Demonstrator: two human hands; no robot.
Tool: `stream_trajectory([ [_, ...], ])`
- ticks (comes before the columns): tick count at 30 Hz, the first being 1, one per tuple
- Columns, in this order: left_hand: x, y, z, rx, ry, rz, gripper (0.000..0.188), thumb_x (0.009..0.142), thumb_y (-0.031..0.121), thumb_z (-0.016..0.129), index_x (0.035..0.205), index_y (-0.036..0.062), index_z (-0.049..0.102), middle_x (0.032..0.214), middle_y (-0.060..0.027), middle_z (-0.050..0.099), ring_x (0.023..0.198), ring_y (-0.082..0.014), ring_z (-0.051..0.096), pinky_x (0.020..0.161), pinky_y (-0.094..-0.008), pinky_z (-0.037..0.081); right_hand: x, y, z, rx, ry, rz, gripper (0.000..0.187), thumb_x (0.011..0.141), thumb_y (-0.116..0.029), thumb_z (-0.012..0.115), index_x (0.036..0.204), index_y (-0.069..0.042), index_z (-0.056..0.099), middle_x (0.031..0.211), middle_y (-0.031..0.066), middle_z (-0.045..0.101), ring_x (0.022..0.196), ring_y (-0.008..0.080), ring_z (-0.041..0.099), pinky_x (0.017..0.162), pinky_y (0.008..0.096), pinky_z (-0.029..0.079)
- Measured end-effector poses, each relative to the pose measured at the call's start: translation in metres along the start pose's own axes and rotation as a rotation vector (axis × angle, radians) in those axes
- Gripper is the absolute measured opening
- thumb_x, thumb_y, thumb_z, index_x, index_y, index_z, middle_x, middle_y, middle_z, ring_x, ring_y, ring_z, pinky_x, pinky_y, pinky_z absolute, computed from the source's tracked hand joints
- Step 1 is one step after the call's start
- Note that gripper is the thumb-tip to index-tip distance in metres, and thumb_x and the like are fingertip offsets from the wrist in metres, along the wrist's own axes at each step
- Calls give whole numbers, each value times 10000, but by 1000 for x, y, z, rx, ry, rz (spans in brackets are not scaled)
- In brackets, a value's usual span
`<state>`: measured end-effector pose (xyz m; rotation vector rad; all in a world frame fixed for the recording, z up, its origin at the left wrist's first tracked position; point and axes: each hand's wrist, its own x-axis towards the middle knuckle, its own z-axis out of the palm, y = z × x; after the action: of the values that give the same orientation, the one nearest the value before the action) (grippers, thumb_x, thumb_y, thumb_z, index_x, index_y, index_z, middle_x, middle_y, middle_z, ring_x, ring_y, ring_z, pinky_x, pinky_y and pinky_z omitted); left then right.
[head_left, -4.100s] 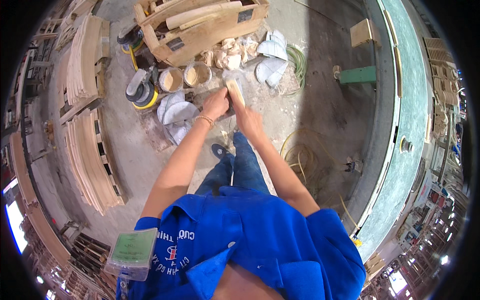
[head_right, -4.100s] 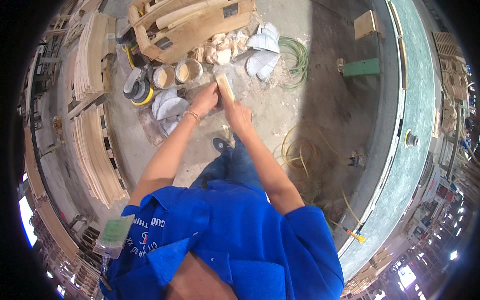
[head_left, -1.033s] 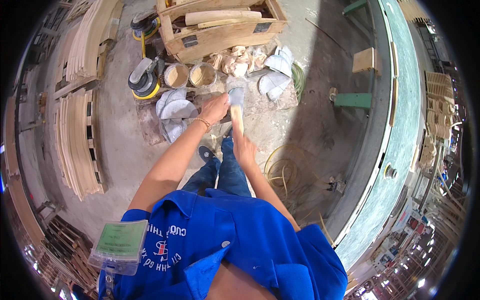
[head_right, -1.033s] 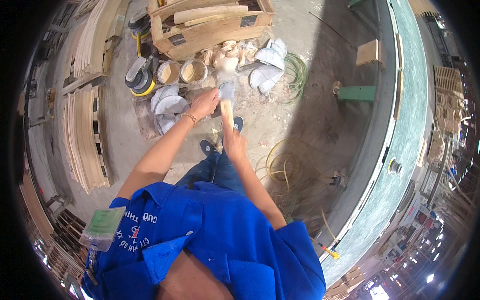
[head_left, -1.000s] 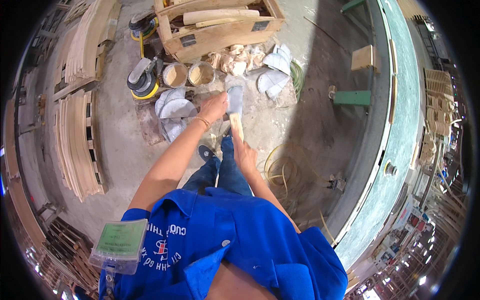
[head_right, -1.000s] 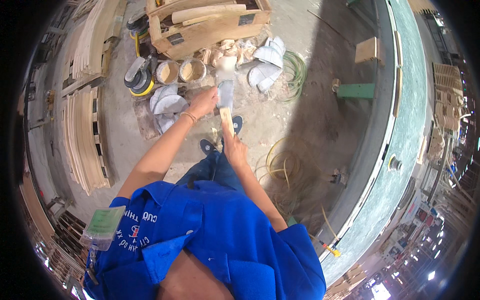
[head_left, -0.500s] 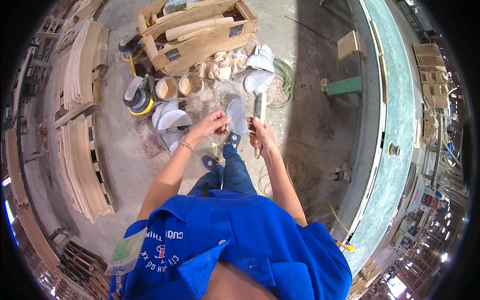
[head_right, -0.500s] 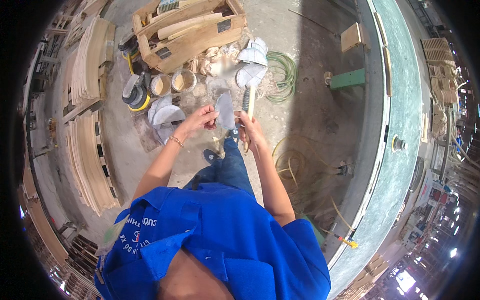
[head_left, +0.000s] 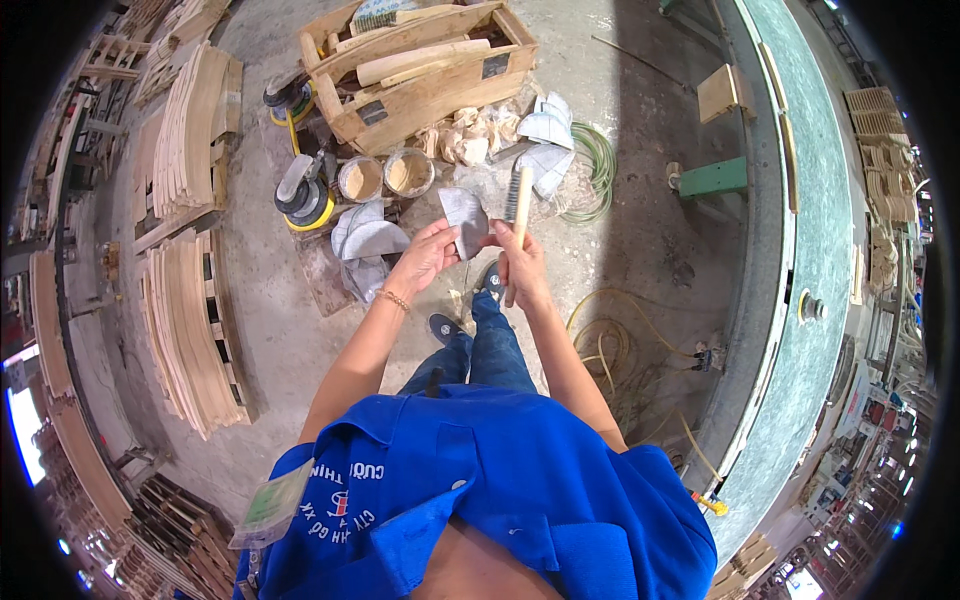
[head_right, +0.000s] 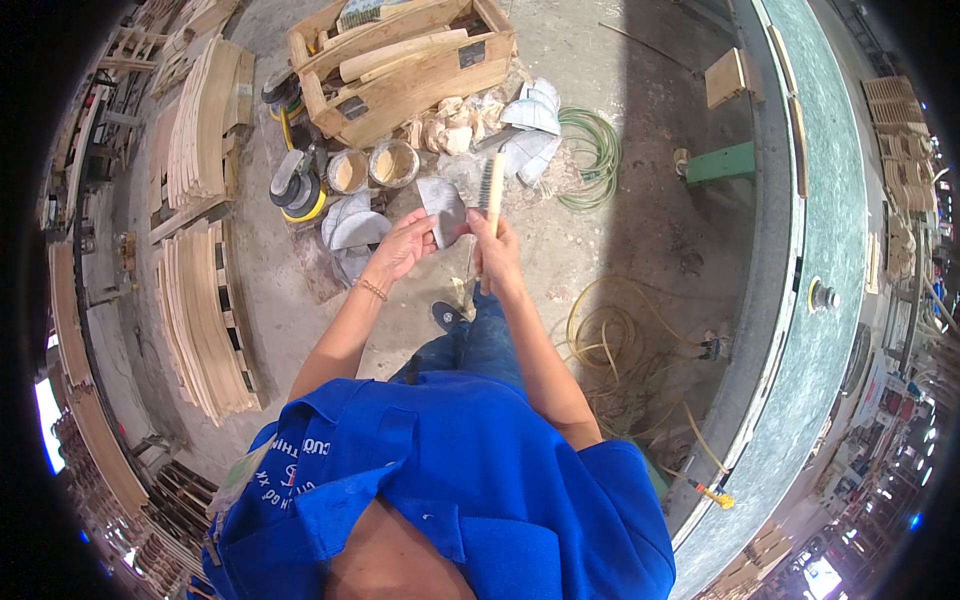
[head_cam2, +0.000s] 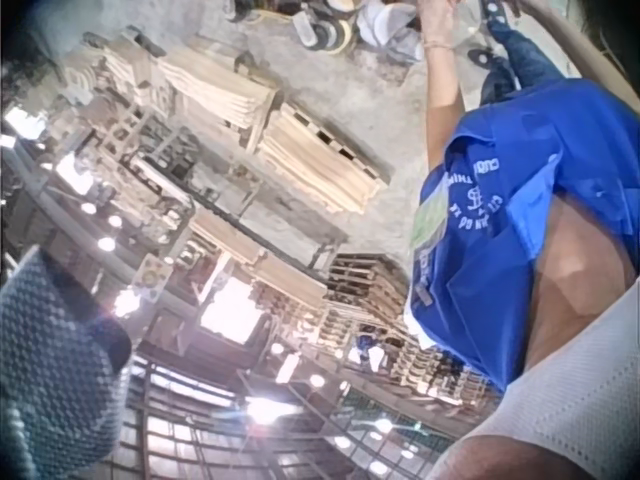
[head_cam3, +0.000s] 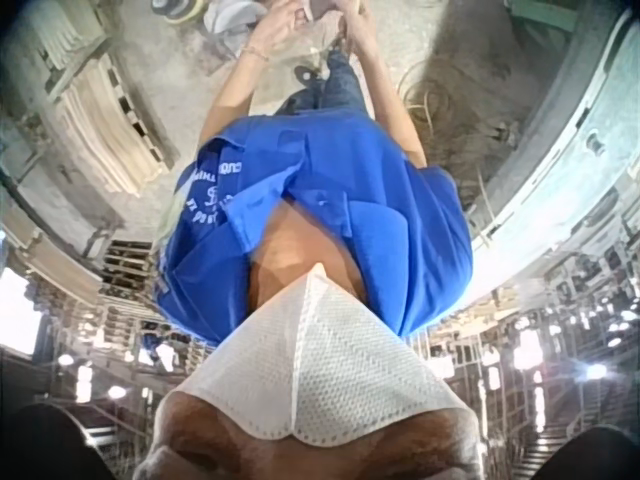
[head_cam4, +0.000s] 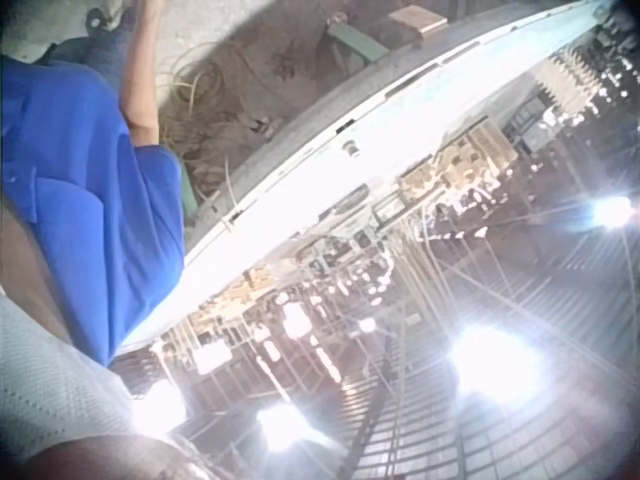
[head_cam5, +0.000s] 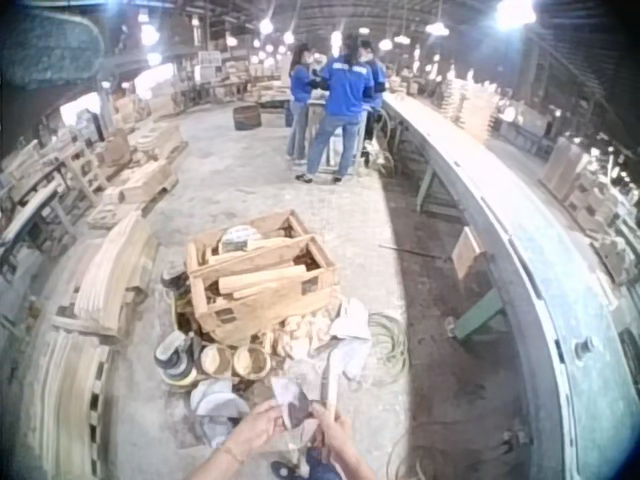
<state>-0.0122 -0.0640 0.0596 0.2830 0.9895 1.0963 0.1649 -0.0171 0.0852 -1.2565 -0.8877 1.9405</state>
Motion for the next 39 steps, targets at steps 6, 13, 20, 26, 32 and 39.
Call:
stream_trajectory([
  [6,6,6,9,149,12,-57,198,958,197,561,1130,98,558,1033,9,634,892,-72,614,788,-266,507,7,2,-14,-107,98,13,327,839,-291,715,968,-14,600,625,-23,508,369,46,392,327,224,325],
  [13,8,7,13,280,81,-26,172,944,209,583,1071,99,547,978,17,611,836,-76,595,762,-290,510,18,15,-10,-112,85,66,212,829,-188,701,900,-25,586,564,-29,495,368,51,402,325,224,324],
  [20,37,12,14,635,129,11,154,934,182,566,1025,58,577,882,29,597,782,-63,572,703,-221,475,37,27,-16,-338,222,-188,298,840,-230,712,981,0,584,643,-6,532,507,77,484,439,239,382],
  [26,61,35,19,1231,-228,93,251,895,189,581,1087,36,634,844,-1,629,759,-74,542,690,-244,452,39,-4,-37,-366,6,-36,324,835,-234,714,999,24,606,641,12,547,530,90,506,465,246,394],
  [32,53,28,17,702,310,381,378,879,296,659,1147,34,603,927,-65,662,838,-136,630,699,-266,503,44,-5,-34,62,143,95,195,846,-216,687,822,-57,575,521,-31,443,370,73,384,344,247,307],
  [39,48,-1,10,415,219,27,203,893,244,647,923,69,548,888,-15,633,770,-111,640,696,-255,510,39,22,-24,-57,223,37,392,853,-326,699,1037,-35,513,655,14,521,476,126,463,423,299,387],
])
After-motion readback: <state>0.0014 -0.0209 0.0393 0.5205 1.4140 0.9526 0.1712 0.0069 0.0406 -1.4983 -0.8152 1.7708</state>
